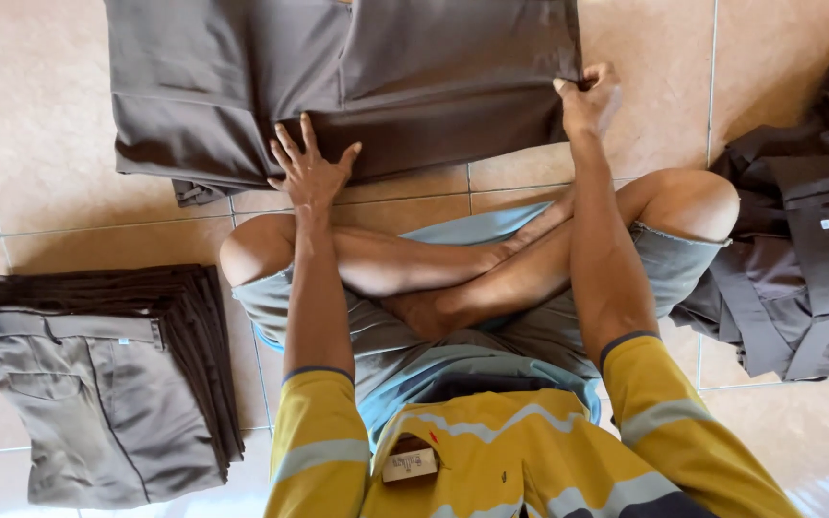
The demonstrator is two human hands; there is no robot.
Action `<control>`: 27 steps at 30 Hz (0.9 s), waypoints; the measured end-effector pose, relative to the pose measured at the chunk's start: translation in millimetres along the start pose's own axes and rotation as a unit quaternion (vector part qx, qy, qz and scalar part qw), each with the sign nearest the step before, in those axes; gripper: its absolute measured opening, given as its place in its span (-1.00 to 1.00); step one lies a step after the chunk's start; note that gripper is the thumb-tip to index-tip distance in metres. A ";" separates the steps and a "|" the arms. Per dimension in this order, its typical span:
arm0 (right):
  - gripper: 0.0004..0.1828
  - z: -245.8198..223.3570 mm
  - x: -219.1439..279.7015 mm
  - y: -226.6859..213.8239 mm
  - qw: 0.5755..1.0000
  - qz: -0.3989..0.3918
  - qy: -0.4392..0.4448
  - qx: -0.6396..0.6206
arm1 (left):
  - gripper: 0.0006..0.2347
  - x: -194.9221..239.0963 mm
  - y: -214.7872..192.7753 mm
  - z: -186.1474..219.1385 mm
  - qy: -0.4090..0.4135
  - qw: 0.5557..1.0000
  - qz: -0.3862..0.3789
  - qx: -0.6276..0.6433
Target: The person sits cross-legged on a tiled floor and folds brown trousers by hand. They smooth the fabric, fold the legs, and stack the finished trousers onto a growing pile to the left.
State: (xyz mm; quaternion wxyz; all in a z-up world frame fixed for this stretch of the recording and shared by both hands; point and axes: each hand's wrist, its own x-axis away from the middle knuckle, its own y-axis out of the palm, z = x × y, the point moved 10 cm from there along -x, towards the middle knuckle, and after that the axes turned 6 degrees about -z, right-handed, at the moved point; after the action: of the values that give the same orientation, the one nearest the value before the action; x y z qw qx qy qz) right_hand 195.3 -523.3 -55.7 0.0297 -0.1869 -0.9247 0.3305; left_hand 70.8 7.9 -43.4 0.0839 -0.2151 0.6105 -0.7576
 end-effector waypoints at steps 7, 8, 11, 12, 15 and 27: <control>-0.41 81.2 -4.5 22.2 0.973 -0.098 0.175 0.114 | -0.19 18.3 -38.2 41.2 0.115 0.972 0.207 -0.011; -0.49 88.7 -11.4 29.3 0.978 -0.088 0.128 0.140 | -0.23 16.6 -41.2 45.2 0.140 0.966 0.217 -0.007; -0.62 73.6 2.8 9.0 0.981 -0.020 0.178 0.081 | -0.14 8.9 -16.0 38.3 0.134 0.973 0.187 -0.033; -0.62 60.0 3.8 3.0 0.980 -0.018 0.181 0.080 | -0.14 7.8 -16.6 41.3 0.137 0.972 0.186 -0.035; -0.57 65.3 17.6 -6.3 0.953 -0.008 0.301 -0.025 | -0.01 0.5 12.4 36.9 0.092 0.995 0.028 -0.008; -0.65 121.3 -15.8 17.6 0.981 -0.012 0.172 0.093 | 0.03 11.3 -4.1 36.0 0.036 0.996 -0.072 0.042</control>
State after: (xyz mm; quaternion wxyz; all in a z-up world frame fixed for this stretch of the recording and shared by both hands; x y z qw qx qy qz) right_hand 194.0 -589.3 -160.2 0.2096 -0.2264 -0.8733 0.3771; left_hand 76.7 -27.6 -31.1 0.0165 -0.2271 0.5636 -0.7941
